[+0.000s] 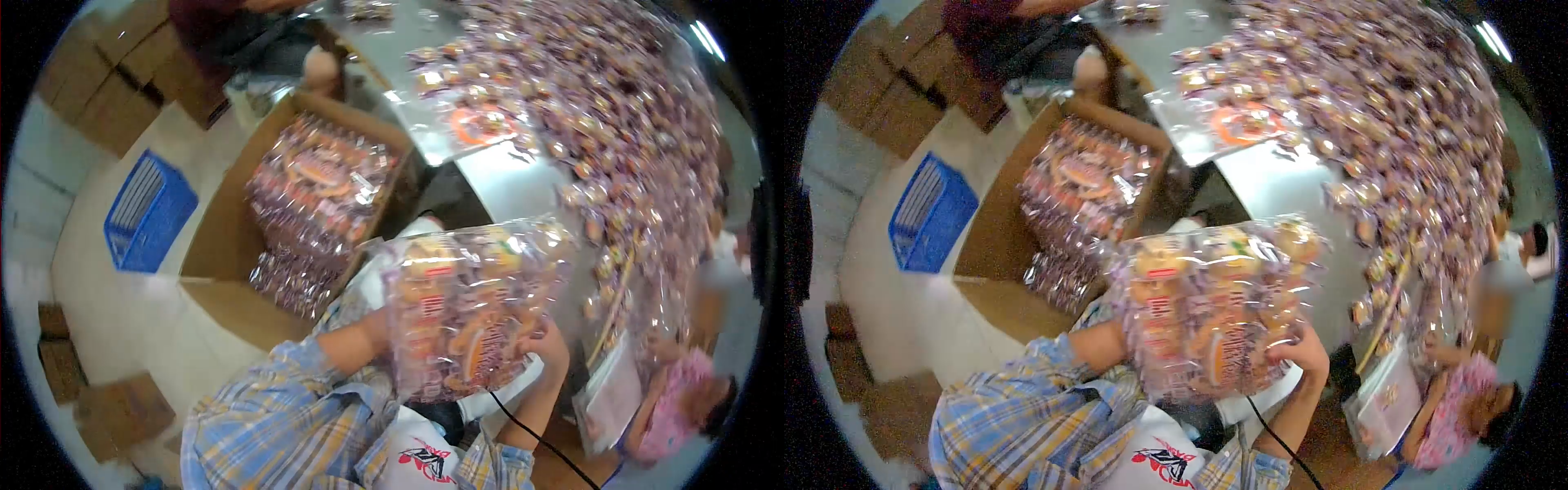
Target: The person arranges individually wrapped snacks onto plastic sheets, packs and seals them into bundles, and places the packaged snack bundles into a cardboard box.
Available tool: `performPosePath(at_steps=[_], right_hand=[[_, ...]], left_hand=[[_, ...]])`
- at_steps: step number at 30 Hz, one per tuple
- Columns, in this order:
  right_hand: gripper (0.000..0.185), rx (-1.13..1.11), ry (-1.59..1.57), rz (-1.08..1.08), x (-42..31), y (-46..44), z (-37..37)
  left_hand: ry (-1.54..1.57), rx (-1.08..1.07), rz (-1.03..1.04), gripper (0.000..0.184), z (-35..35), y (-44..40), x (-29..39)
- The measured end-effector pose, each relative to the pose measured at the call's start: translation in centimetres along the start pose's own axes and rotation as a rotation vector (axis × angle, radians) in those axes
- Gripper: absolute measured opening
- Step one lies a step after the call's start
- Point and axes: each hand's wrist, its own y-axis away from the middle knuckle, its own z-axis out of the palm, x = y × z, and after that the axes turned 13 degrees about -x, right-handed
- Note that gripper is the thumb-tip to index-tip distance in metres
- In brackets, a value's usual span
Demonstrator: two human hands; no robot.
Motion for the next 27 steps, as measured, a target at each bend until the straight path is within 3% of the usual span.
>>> performPosePath(at_steps=[3, 6, 9, 11, 15, 18, 20, 23, 26, 27], right_hand=[[0.084, 0.259, -0.099, -0.194, 5.8, -1.3, -1.0], [0.084, 0.272, -0.243, -0.262, 8.2, -2.7, -2.6], [0.087, 0.33, -0.215, -0.307, 4.4, -3.1, -0.2], [0.091, 0.376, -0.141, -0.366, 1.9, -3.7, 1.3], [0.103, 0.297, 0.149, -0.422, -3.3, -6.2, 1.5], [0.106, 0.209, 0.253, -0.473, -11.2, -8.0, 5.8], [0.099, 0.146, 0.37, -0.481, -14.2, -10.3, 7.0], [0.078, 0.063, 0.429, -0.369, -17.3, -13.6, 7.3], [0.051, 0.06, 0.531, -0.373, -13.6, -16.3, 4.4], [0.041, 0.19, 0.507, -0.277, -12.0, -16.7, 4.6]], left_hand=[[0.012, 0.017, -0.018, 0.087, 0.1, 0.7, 1.5], [0.018, 0.051, 0.012, 0.085, 0.4, 3.8, 3.4], [0.115, -0.014, 0.223, 0.078, 0.5, 8.2, 3.0], [-0.114, 0.155, 0.266, 0.079, 0.2, 11.0, 1.2], [-0.477, 0.25, 0.556, 0.072, 3.5, 12.8, 0.1], [-0.527, 0.198, 0.649, 0.068, 2.5, 12.9, 2.0], [-0.594, 0.263, 0.663, 0.063, 5.0, 13.2, 3.9], [-0.446, 0.339, 0.776, 0.062, 7.5, 11.8, 4.0], [-0.467, 0.423, 0.791, 0.068, 8.6, 11.5, 3.0], [-0.454, 0.496, 0.767, 0.067, 7.6, 11.0, 1.9]])
